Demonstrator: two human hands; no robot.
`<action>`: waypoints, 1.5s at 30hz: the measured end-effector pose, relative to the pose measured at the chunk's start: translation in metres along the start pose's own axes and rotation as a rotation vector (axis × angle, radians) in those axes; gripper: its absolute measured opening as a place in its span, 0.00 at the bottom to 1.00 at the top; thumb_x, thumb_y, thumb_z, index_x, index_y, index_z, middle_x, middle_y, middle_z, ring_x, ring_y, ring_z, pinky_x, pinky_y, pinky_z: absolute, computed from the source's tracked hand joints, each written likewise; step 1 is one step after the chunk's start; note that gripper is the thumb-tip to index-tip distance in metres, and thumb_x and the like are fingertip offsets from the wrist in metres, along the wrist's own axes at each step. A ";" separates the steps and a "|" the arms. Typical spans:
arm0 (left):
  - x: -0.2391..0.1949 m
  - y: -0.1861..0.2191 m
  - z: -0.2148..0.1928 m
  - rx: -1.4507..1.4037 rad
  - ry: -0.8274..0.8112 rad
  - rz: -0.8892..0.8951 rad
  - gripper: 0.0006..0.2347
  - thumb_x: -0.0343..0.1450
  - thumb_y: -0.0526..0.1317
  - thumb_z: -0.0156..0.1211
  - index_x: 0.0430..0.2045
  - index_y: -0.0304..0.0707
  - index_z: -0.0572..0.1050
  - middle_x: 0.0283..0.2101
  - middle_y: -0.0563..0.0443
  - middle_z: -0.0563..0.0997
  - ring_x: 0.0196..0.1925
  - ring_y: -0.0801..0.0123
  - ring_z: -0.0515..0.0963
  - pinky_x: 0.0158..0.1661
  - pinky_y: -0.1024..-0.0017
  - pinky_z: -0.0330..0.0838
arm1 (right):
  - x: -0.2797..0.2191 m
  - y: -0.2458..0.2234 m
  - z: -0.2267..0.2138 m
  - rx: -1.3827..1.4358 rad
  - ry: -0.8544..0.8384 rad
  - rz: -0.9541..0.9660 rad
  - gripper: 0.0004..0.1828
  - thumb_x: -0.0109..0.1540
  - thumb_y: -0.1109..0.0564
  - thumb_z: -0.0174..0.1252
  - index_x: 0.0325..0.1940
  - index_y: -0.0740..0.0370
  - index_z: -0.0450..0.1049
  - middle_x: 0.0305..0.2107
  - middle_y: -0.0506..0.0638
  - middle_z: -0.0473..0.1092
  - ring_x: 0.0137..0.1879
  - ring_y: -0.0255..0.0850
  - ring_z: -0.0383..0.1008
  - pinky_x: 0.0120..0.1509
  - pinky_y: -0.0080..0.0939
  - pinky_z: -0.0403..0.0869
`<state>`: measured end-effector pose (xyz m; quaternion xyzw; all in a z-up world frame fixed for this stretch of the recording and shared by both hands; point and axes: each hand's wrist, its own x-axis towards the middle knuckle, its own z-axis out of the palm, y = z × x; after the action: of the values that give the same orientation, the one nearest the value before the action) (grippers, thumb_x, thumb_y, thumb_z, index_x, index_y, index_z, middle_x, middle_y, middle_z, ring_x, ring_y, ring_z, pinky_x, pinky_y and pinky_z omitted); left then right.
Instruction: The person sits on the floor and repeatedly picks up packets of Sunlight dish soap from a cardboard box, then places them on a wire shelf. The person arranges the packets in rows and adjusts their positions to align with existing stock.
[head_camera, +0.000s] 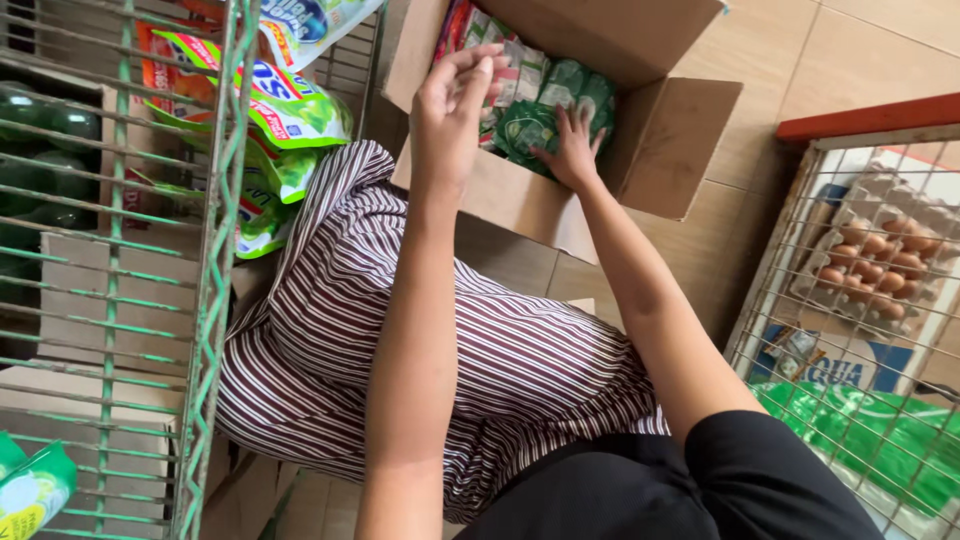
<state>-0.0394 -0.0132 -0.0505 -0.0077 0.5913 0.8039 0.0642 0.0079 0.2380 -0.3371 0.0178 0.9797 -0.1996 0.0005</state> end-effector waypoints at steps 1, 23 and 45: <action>-0.001 0.002 -0.001 0.006 0.009 -0.035 0.10 0.78 0.39 0.56 0.49 0.34 0.79 0.46 0.51 0.86 0.45 0.75 0.84 0.45 0.77 0.76 | 0.004 -0.005 0.002 0.000 -0.071 0.094 0.57 0.51 0.40 0.78 0.75 0.60 0.56 0.69 0.65 0.53 0.75 0.68 0.46 0.65 0.84 0.45; -0.018 0.019 0.011 0.495 -0.169 0.318 0.34 0.71 0.49 0.77 0.63 0.26 0.65 0.55 0.36 0.81 0.59 0.56 0.80 0.55 0.63 0.76 | -0.020 -0.160 -0.211 0.414 0.453 0.004 0.11 0.65 0.63 0.67 0.48 0.66 0.72 0.40 0.55 0.72 0.46 0.49 0.69 0.50 0.47 0.68; -0.036 0.043 0.002 -0.076 0.150 0.291 0.11 0.70 0.38 0.70 0.40 0.28 0.83 0.39 0.51 0.87 0.40 0.79 0.82 0.43 0.77 0.77 | -0.038 -0.270 -0.343 0.420 0.294 -0.413 0.38 0.63 0.58 0.74 0.72 0.67 0.64 0.66 0.64 0.64 0.74 0.53 0.62 0.76 0.51 0.64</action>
<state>-0.0079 -0.0272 -0.0061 0.0157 0.5583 0.8237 -0.0975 0.0387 0.1223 0.0842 -0.1530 0.8895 -0.3887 -0.1851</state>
